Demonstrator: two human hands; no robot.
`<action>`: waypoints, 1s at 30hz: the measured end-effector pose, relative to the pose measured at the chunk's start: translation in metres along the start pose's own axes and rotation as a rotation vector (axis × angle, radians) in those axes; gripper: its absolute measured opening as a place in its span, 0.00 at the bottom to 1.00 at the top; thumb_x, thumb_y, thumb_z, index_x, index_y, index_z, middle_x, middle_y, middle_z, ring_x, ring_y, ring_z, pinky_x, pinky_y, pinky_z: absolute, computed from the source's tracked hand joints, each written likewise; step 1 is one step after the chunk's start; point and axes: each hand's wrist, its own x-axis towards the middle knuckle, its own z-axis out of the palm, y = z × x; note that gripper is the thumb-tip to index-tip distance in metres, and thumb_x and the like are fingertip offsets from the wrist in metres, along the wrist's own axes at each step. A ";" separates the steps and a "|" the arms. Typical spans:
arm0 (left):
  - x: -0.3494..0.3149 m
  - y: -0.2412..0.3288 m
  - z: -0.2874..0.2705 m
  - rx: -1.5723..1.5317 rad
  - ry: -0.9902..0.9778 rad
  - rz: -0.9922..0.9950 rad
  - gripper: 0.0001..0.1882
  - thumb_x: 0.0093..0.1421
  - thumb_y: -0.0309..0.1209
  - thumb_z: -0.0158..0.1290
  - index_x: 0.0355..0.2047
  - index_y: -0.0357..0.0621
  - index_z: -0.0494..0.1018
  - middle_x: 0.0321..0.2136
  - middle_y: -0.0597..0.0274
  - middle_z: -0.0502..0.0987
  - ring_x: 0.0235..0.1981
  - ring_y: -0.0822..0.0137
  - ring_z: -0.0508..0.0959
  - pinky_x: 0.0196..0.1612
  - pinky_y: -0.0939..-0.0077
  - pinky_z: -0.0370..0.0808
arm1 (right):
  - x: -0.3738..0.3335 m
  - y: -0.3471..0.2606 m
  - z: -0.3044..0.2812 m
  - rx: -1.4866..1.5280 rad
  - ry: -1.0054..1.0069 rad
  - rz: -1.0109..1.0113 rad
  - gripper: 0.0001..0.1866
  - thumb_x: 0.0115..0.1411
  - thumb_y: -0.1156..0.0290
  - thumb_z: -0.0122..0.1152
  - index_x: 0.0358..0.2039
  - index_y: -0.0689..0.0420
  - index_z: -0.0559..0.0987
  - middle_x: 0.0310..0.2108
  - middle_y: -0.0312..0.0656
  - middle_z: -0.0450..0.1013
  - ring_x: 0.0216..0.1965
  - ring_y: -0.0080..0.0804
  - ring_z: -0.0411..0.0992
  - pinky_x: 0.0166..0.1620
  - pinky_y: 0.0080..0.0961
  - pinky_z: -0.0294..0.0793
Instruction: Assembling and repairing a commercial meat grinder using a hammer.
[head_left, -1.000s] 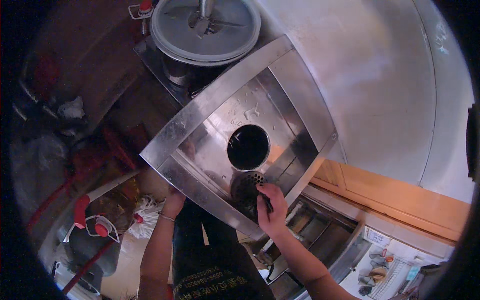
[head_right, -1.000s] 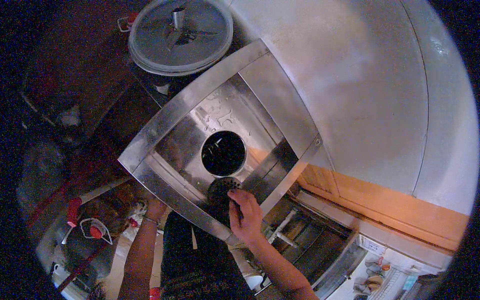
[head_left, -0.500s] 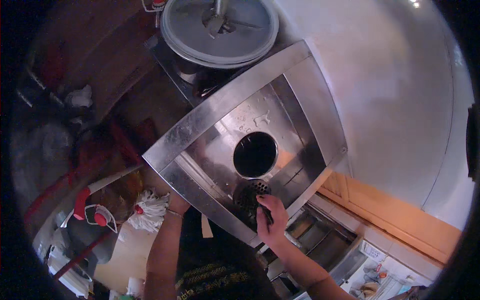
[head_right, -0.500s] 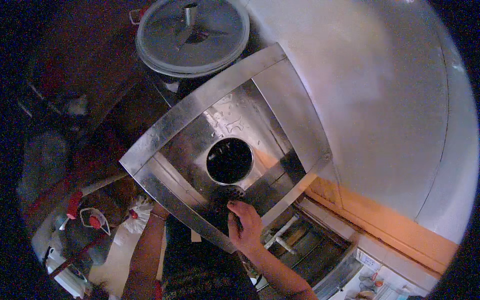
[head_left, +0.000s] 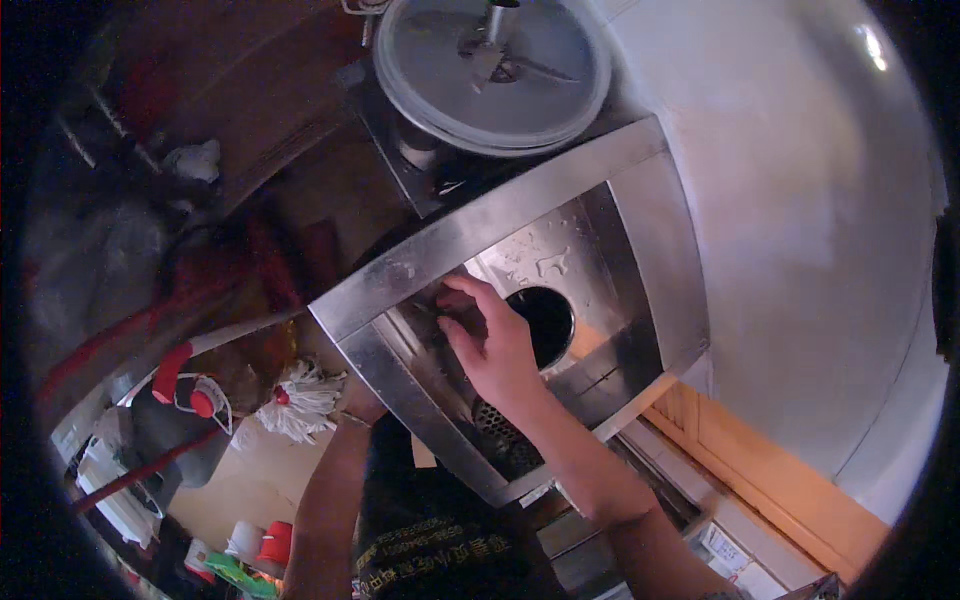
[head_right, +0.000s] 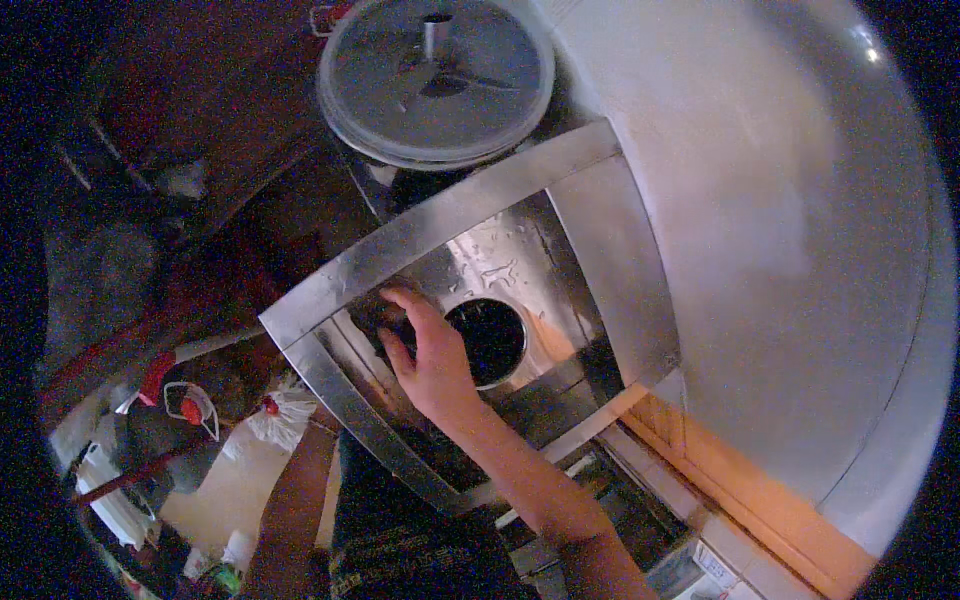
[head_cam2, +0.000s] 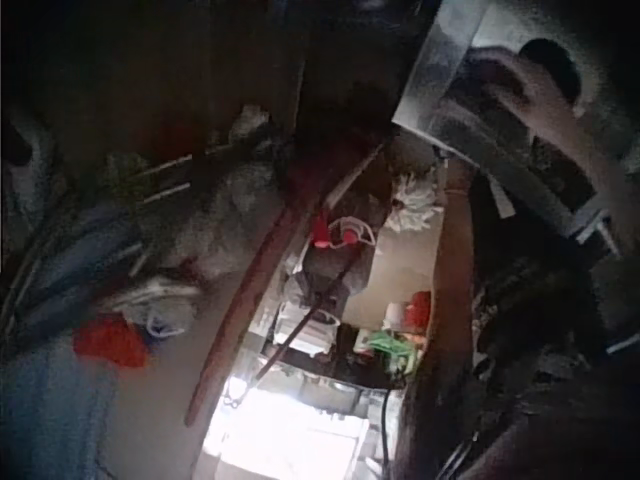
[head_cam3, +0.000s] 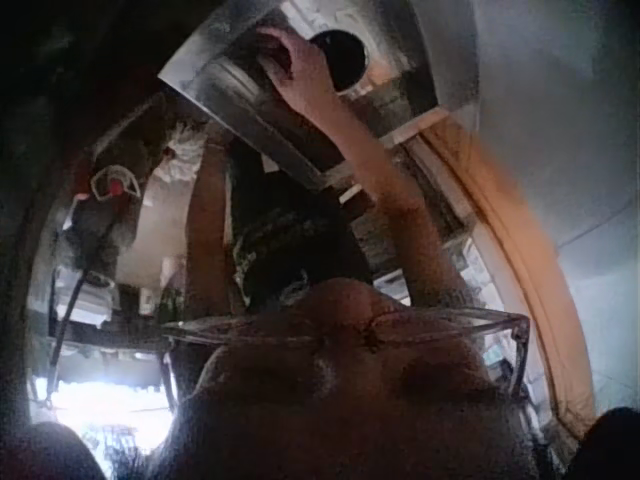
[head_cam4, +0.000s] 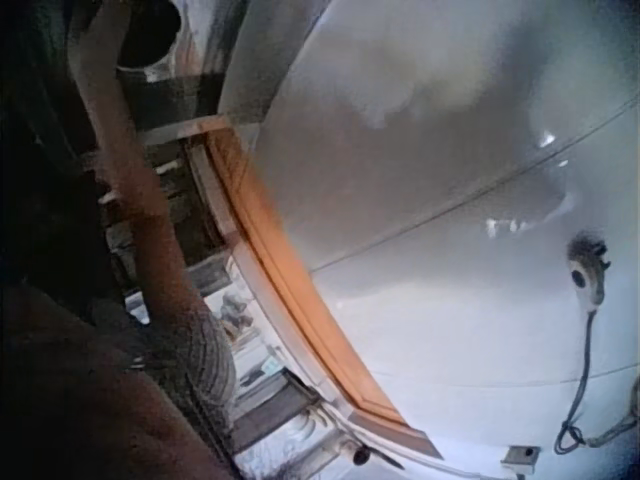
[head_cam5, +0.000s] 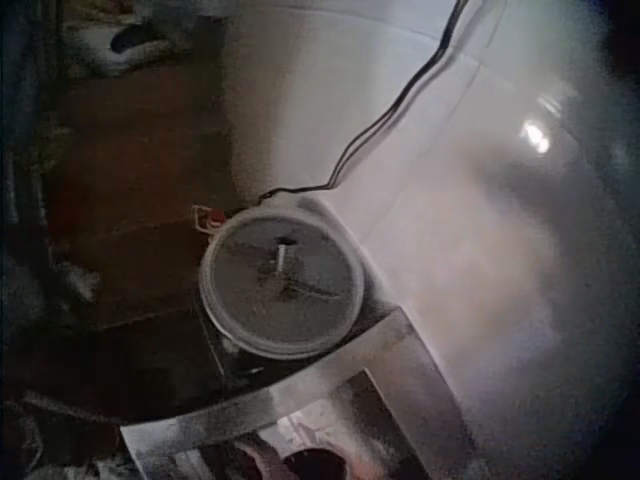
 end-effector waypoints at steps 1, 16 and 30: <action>0.001 0.007 -0.006 0.000 -0.011 -0.012 0.19 0.56 0.33 0.41 0.48 0.43 0.66 0.50 0.54 0.65 0.55 0.55 0.60 0.58 0.61 0.52 | 0.004 0.002 0.001 -0.126 0.014 -0.103 0.19 0.50 0.80 0.55 0.44 0.58 0.68 0.41 0.43 0.69 0.41 0.27 0.69 0.42 0.19 0.68; 0.009 -0.023 0.031 -0.970 0.071 -0.056 0.19 0.53 0.27 0.41 0.47 0.43 0.67 0.51 0.57 0.65 0.56 0.58 0.58 0.61 0.63 0.47 | -0.006 0.064 -0.053 -0.980 -0.505 -0.083 0.15 0.49 0.76 0.49 0.40 0.59 0.71 0.41 0.50 0.69 0.40 0.44 0.70 0.42 0.34 0.71; 0.006 -0.043 0.055 -0.218 0.291 0.125 0.16 0.55 0.25 0.48 0.45 0.40 0.65 0.44 0.62 0.69 0.43 0.67 0.70 0.46 0.76 0.68 | 0.032 0.124 -0.027 -1.449 -0.850 -0.210 0.09 0.48 0.71 0.47 0.23 0.55 0.77 0.26 0.45 0.74 0.30 0.37 0.73 0.30 0.32 0.70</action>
